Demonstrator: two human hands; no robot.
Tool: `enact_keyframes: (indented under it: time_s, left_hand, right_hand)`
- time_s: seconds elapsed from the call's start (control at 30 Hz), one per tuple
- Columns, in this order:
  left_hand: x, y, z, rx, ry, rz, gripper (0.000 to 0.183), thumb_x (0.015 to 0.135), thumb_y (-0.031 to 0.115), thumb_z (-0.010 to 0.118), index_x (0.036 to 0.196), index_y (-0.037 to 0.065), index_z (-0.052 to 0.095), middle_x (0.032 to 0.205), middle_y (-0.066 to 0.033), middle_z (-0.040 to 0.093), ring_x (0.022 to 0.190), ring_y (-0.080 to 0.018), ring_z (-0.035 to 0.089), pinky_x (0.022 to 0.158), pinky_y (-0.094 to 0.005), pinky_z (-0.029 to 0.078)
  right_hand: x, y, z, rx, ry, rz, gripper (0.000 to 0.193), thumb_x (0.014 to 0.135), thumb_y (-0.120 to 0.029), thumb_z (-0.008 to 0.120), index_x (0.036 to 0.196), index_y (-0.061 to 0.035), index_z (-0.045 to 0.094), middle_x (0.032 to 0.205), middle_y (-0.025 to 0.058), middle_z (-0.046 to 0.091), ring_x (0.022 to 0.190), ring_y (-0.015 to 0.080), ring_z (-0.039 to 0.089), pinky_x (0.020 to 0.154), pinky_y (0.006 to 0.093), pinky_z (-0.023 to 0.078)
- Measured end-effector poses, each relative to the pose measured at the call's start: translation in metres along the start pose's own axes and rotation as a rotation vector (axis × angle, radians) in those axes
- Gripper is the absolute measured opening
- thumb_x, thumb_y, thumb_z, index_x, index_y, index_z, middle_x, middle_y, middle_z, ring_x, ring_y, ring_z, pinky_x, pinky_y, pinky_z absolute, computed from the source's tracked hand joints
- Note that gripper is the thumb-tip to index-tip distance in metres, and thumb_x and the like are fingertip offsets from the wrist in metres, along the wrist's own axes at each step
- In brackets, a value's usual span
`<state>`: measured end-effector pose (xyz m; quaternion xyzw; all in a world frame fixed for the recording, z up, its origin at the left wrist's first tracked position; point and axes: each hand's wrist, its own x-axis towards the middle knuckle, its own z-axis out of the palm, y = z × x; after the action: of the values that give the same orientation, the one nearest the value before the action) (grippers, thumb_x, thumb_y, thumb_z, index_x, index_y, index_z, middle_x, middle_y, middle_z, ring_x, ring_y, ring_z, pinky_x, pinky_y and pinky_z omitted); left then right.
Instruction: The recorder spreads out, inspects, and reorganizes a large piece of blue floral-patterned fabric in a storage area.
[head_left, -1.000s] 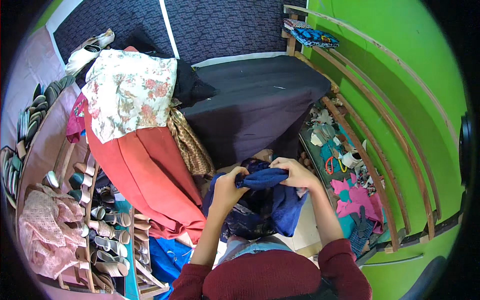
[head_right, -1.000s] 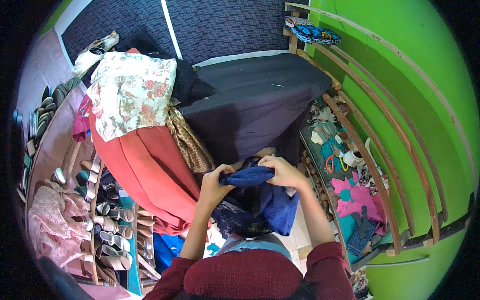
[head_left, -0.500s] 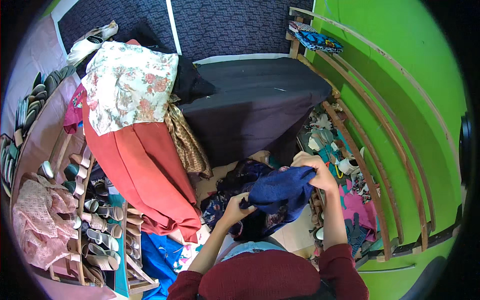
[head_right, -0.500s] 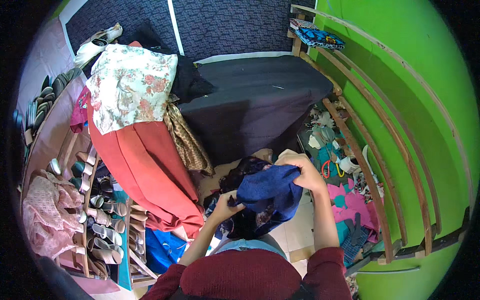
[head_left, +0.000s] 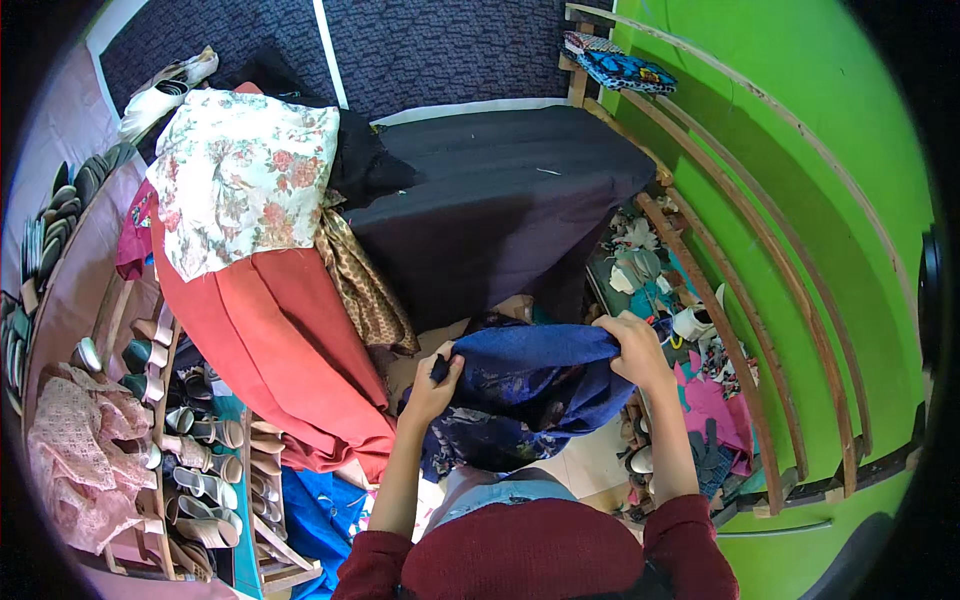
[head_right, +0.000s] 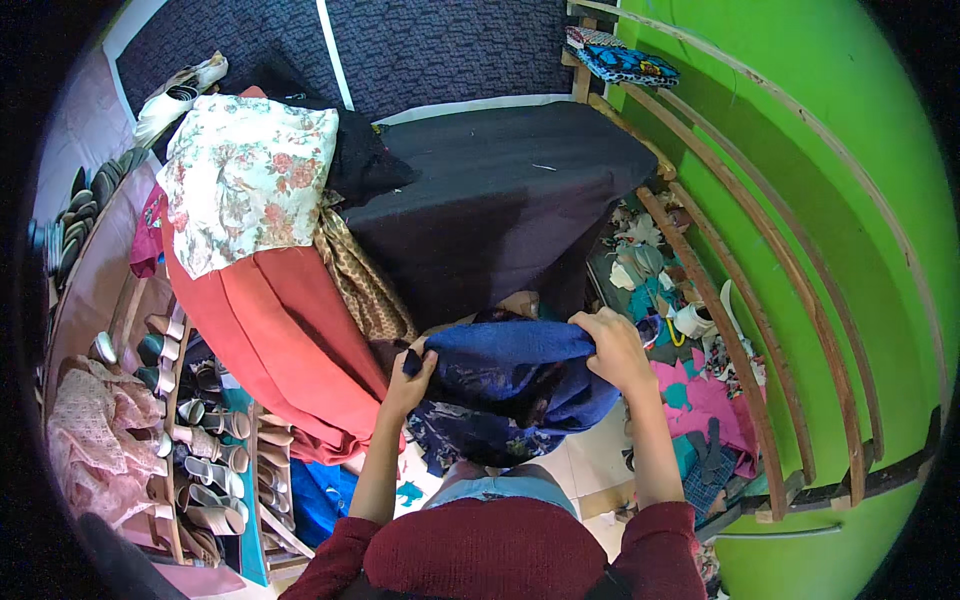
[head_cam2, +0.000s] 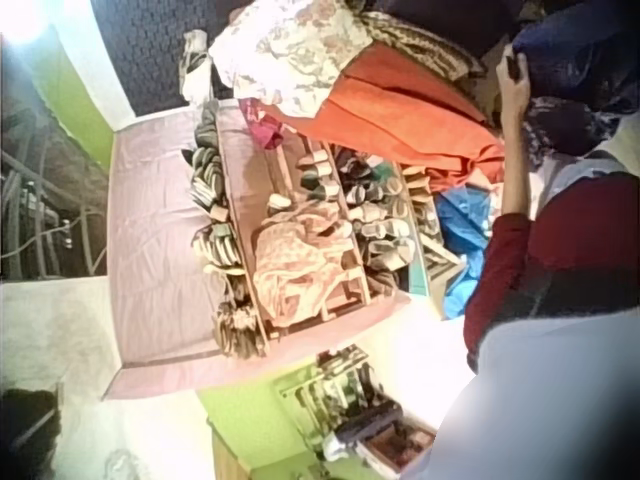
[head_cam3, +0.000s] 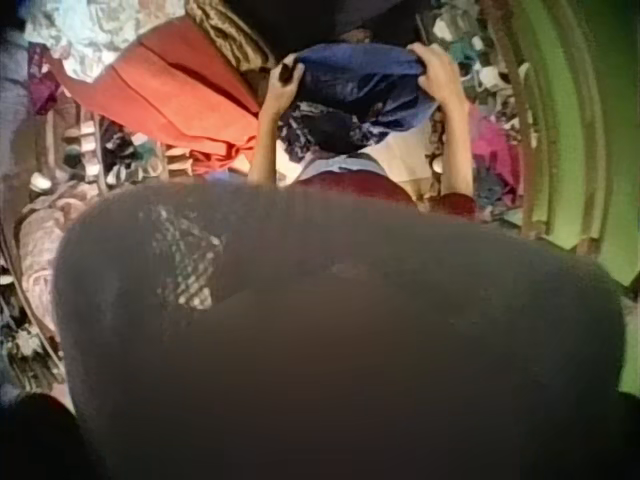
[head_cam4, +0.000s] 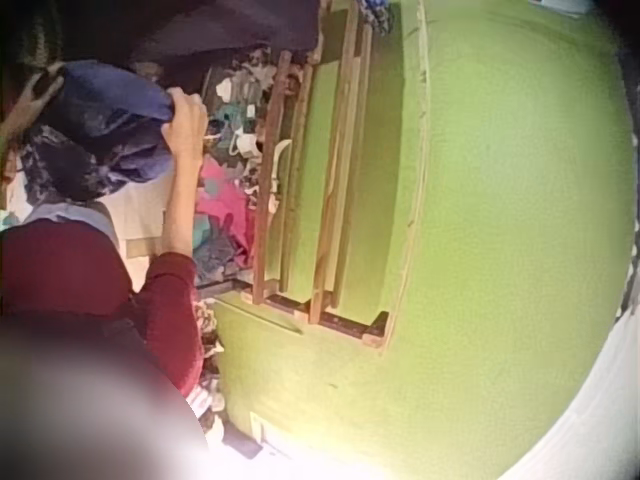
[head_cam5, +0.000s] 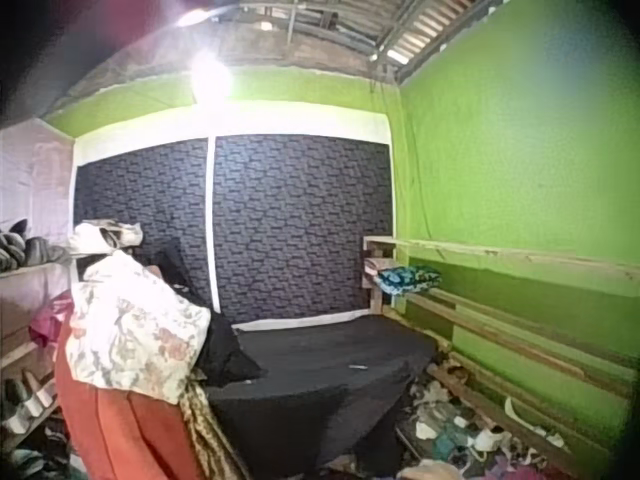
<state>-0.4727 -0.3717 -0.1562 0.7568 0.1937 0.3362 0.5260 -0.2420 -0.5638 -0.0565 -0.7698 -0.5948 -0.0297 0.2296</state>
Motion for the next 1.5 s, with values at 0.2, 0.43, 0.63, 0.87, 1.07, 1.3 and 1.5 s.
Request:
enact_keyframes:
  time_s: [0.2,0.43,0.63,0.87,1.07,1.3,1.5]
  left_hand:
    - [-0.006,-0.003,0.007,-0.213,-0.022,-0.076,0.027,0.091,0.019,0.045,0.103,-0.003,0.055,0.089,-0.0041,0.06,0.085,-0.0108,0.052,0.08,-0.0246,0.04]
    - [-0.001,0.021,0.013,-0.392,0.009,-0.152,0.031,0.092,0.024,0.047,0.105,-0.002,0.056,0.093,-0.0008,0.059,0.087,-0.0088,0.051,0.081,-0.0238,0.04]
    - [0.007,0.015,0.038,-0.077,0.069,-0.009,0.026,0.089,0.023,0.052,0.08,0.0,0.051,0.063,-0.0085,0.041,0.061,-0.0128,0.037,0.059,-0.0285,0.037]
    - [0.005,0.047,0.021,0.052,-0.205,0.024,0.027,0.069,0.012,0.073,0.087,0.001,0.057,0.076,-0.0026,0.058,0.073,-0.0097,0.052,0.069,-0.0243,0.042]
    - [0.002,0.036,0.022,0.209,-0.124,0.074,0.037,0.06,0.003,0.072,0.094,0.002,0.057,0.086,-0.0113,0.062,0.083,-0.0196,0.06,0.074,-0.0291,0.045]
    - [-0.007,-0.001,0.009,0.271,0.013,0.063,0.045,0.061,-0.002,0.064,0.104,0.005,0.058,0.096,-0.0169,0.062,0.09,-0.0318,0.06,0.079,-0.0343,0.046]
    - [-0.002,-0.004,-0.001,0.292,0.126,0.024,0.038,0.063,-0.005,0.056,0.099,0.005,0.062,0.086,-0.0171,0.063,0.083,-0.0293,0.063,0.075,-0.0321,0.047]
  right_hand:
    - [0.001,0.019,0.004,0.512,-0.182,0.165,0.034,0.052,0.007,0.056,0.085,-0.0024,0.05,0.074,0.004,0.05,0.072,0.0151,0.049,0.064,0.0249,0.038]
    - [-0.001,0.028,0.023,1.11,-0.363,-0.052,0.083,0.054,-0.023,0.076,0.125,-0.0038,0.037,0.123,0.0058,0.04,0.116,0.018,0.037,0.098,0.0298,0.026]
    - [0.009,-0.042,0.064,0.909,-0.457,0.045,0.09,0.057,-0.029,0.079,0.13,-0.0008,0.034,0.124,0.0141,0.045,0.112,0.0228,0.046,0.096,0.031,0.033]
    - [0.015,-0.036,0.059,0.675,-0.2,0.055,0.018,0.067,-0.005,0.064,0.084,-0.002,0.064,0.064,0.0154,0.06,0.057,0.0191,0.058,0.057,0.031,0.042]
    - [0.015,-0.045,0.025,0.649,-0.173,0.026,0.026,0.063,0.006,0.058,0.089,0.0023,0.062,0.074,0.0126,0.064,0.065,0.009,0.056,0.064,0.0264,0.045]
    - [0.014,-0.028,0.0,0.716,-0.052,0.09,0.027,0.063,0.009,0.053,0.089,0.0031,0.062,0.077,0.0041,0.064,0.072,0.0085,0.056,0.068,0.0232,0.043]
    - [0.007,-0.004,-0.002,0.79,0.048,0.222,0.022,0.065,0.006,0.052,0.084,0.0033,0.062,0.072,0.0036,0.063,0.069,0.0074,0.055,0.065,0.0231,0.043]
